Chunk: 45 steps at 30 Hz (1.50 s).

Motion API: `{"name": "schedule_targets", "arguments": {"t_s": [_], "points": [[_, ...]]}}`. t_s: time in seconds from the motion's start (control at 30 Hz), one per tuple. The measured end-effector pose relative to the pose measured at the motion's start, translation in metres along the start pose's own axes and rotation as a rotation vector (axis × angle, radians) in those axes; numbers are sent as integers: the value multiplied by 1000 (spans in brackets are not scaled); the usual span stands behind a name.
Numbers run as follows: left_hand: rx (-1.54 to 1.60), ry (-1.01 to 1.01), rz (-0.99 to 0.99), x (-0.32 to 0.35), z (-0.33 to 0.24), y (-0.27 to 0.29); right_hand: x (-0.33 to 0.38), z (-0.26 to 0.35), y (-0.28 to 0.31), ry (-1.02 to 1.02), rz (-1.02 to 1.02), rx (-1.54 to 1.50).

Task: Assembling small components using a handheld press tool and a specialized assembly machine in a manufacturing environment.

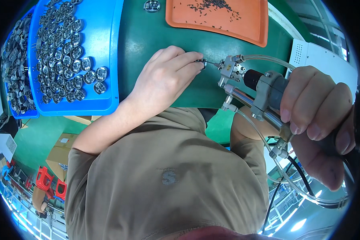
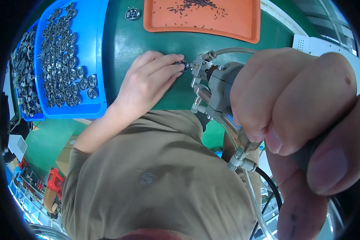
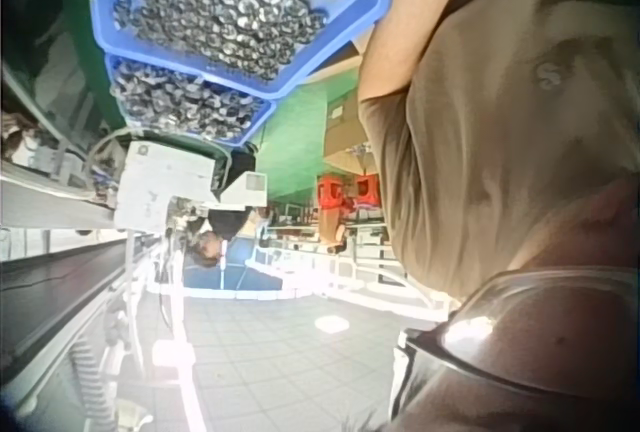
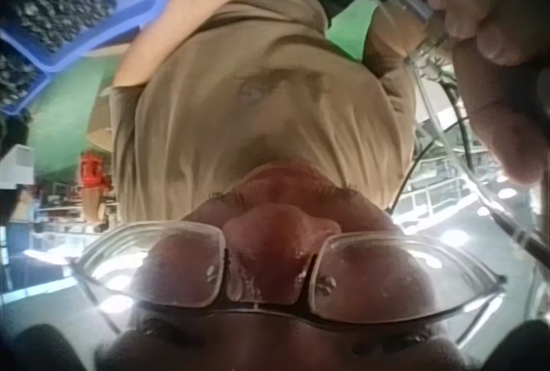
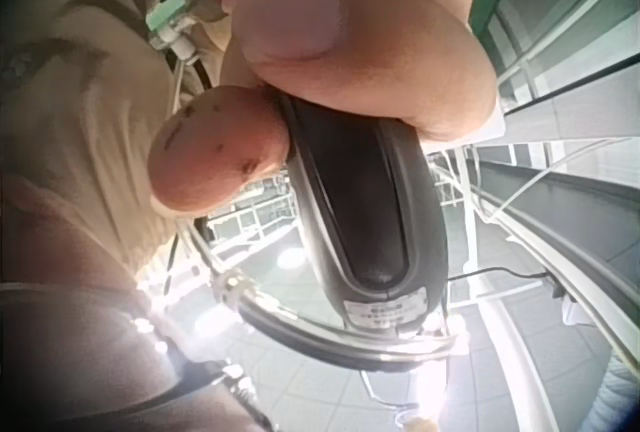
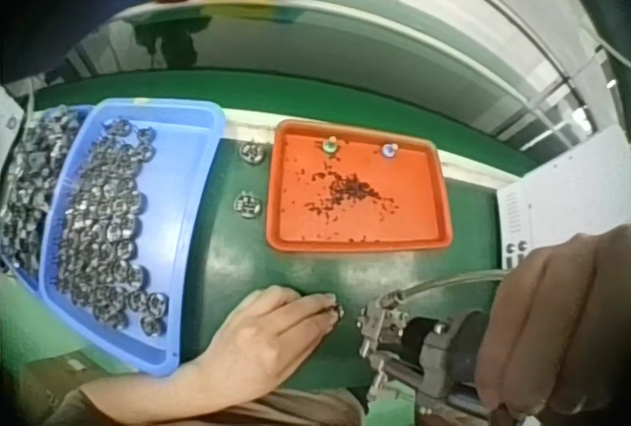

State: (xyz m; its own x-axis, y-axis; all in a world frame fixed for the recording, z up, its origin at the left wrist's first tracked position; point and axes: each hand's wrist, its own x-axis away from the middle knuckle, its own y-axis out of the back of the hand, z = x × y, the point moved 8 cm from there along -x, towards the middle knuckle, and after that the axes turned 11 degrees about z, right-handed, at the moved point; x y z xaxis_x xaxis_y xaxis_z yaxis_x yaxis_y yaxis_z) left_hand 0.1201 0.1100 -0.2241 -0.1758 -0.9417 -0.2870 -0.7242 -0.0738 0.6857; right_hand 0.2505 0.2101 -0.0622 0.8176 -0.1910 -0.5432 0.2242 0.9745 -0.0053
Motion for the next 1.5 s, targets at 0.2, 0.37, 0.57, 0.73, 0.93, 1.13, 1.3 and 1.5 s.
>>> {"name": "schedule_targets", "arguments": {"t_s": [0.2,0.37,0.57,0.73,0.93,1.13,1.3,1.5], "points": [[8,-6,-4,0,1,-3,2,-2,-5,-19,-5,14],[3,3,-1,0,0,0,2,-8,-9,-32,5,21],[1,-2,18,-2,0,2,-20,-24,-13,-93,37,72],[14,3,2,-3,-6,5,-20,-13,-20,-55,19,94],[43,21,-12,1,-2,5,2,32,2,53,-131,103],[55,18,-21,-1,0,3,13,26,16,-2,-100,29],[70,11,-45,-1,2,2,9,14,7,19,-90,-6],[78,30,-46,-1,3,2,-4,-7,-7,-33,18,-50]]}}
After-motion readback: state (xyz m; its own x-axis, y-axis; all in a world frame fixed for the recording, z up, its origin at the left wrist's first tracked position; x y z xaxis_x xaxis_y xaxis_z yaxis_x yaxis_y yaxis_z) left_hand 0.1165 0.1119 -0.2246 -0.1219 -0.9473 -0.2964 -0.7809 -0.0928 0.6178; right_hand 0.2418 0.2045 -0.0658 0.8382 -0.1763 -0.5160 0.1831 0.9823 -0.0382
